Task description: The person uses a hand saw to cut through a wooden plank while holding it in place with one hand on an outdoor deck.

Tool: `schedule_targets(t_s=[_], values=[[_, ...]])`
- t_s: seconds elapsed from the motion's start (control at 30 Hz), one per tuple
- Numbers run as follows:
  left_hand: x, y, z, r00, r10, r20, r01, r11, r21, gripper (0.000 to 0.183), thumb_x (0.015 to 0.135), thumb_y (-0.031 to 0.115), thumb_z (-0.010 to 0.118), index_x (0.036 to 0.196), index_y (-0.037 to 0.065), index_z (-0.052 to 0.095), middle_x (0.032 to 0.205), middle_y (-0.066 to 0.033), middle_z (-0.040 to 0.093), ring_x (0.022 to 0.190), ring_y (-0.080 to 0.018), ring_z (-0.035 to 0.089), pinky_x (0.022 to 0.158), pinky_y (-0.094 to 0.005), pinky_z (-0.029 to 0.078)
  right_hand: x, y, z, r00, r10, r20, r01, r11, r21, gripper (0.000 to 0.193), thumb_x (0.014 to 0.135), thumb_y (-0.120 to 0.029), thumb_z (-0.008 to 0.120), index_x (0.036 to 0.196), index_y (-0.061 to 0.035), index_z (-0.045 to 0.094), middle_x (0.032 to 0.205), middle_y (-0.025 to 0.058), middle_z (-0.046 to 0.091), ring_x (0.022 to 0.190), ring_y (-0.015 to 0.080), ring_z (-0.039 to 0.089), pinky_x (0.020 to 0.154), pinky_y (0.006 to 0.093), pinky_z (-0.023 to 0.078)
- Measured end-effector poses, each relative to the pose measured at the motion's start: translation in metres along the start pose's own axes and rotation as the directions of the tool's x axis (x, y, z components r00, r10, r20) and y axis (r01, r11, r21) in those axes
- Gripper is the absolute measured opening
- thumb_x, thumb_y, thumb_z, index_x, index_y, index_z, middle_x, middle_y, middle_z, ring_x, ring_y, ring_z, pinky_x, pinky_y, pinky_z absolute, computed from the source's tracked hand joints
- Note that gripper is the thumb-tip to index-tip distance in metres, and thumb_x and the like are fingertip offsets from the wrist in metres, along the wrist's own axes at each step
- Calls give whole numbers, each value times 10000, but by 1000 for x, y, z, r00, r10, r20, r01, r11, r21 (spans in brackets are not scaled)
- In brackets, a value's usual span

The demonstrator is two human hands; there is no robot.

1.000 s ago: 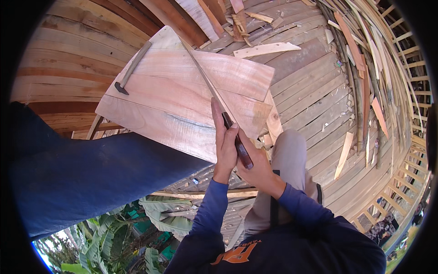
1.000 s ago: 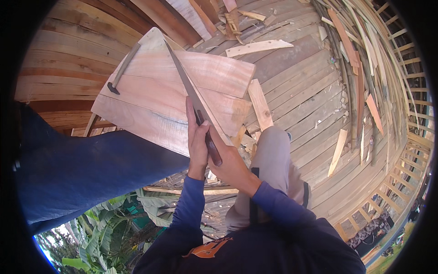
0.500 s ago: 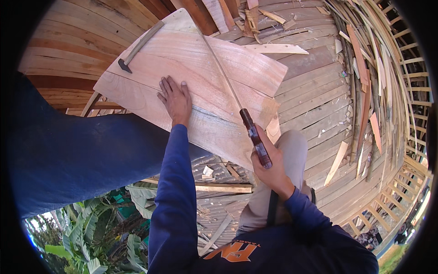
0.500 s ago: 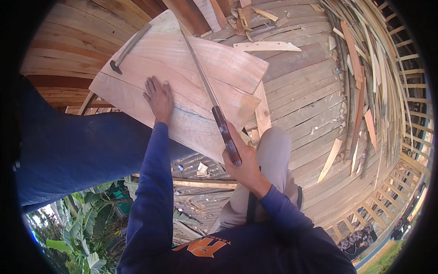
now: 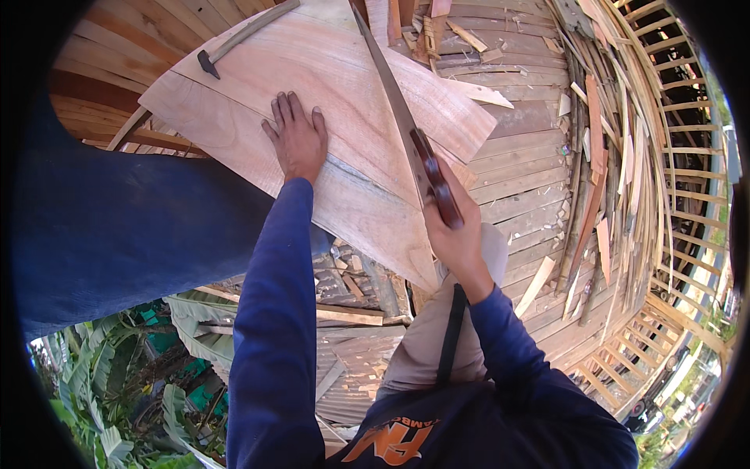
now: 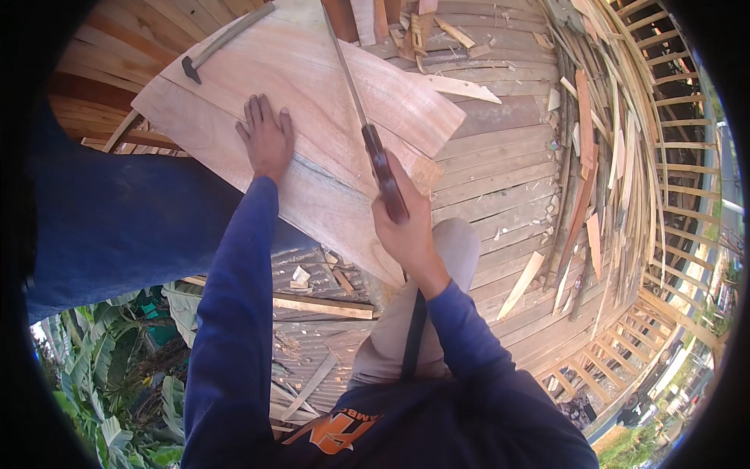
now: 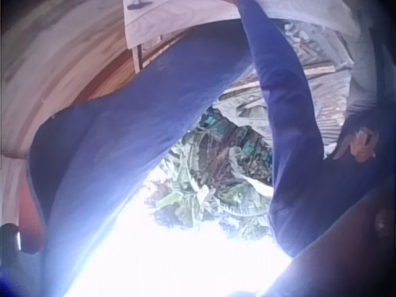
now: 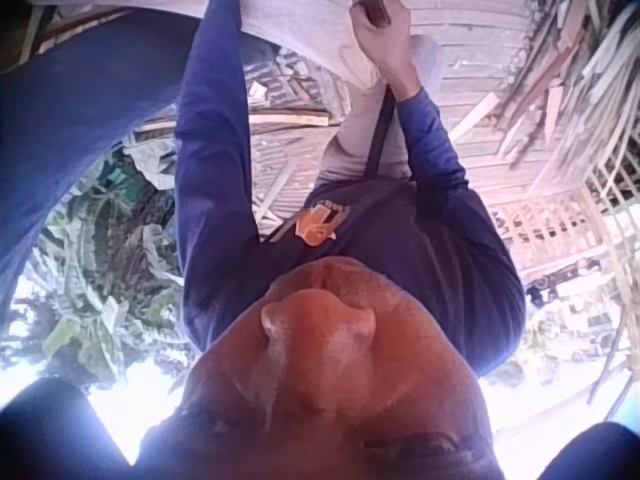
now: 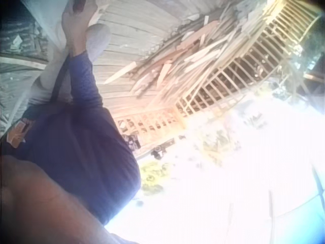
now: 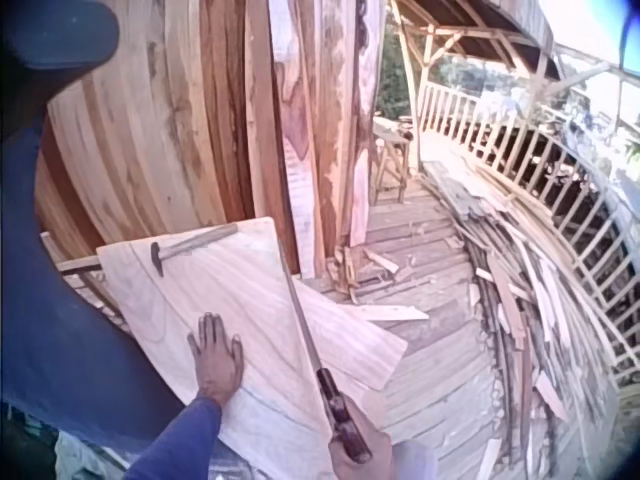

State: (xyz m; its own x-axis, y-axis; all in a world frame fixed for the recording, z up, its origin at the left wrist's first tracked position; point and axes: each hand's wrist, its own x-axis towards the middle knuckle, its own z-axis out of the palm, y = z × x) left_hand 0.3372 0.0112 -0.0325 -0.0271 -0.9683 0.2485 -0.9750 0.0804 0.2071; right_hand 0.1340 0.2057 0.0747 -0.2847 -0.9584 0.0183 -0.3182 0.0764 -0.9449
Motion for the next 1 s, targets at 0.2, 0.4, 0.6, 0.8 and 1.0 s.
schedule_targets(t_s=[0.2, 0.4, 0.6, 0.8, 1.0], values=[[-5, 4, 4, 999, 27, -32, -27, 1000, -3, 613, 1020, 386, 376, 1478, -21, 353, 1557, -199, 337, 1471, -336, 259, 1172, -605, 166, -23, -16, -12, 987, 157, 23, -156, 987, -24, 644, 833, 76, 549, 1461, -15, 435, 999, 80, 661, 782, 79, 557, 717, 213, 466], [-3, 5, 3, 999, 33, -38, -34, 999, -15, 615, 1016, 394, 378, 1470, -21, 367, 1550, -196, 349, 1466, -342, 270, 1166, -611, 173, 1, -22, -7, 985, 175, -5, -174, 981, 85, 575, 850, 41, 548, 1420, -14, 495, 894, 50, 618, 739, 74, 522, 695, 209, 449], [-2, -4, 8, 999, 16, -45, -16, 1000, 2, 626, 1011, 405, 388, 1479, -9, 362, 1555, -197, 345, 1468, -343, 268, 1167, -610, 176, -35, -35, -41, 981, 192, 17, -192, 978, 84, 582, 841, 48, 555, 1419, -6, 502, 857, 15, 611, 694, 43, 491, 641, 192, 423], [1, 2, 7, 999, 12, -40, -13, 999, -30, 644, 1006, 421, 394, 1491, -1, 351, 1561, -196, 337, 1470, -341, 265, 1171, -606, 170, -55, 1, -35, 993, 119, -12, -119, 993, 23, 615, 830, 58, 566, 1435, -1, 480, 828, 27, 632, 671, 52, 510, 631, 197, 438], [-2, 3, 6, 1000, 3, 2, -3, 1000, -2, 646, 1006, 421, 394, 1498, 5, 342, 1570, -189, 324, 1476, -326, 256, 1176, -595, 167, -38, -4, -28, 991, 128, -29, -128, 992, -7, 609, 824, 45, 577, 1425, -9, 493, 803, 42, 624, 655, 57, 508, 619, 202, 441]])
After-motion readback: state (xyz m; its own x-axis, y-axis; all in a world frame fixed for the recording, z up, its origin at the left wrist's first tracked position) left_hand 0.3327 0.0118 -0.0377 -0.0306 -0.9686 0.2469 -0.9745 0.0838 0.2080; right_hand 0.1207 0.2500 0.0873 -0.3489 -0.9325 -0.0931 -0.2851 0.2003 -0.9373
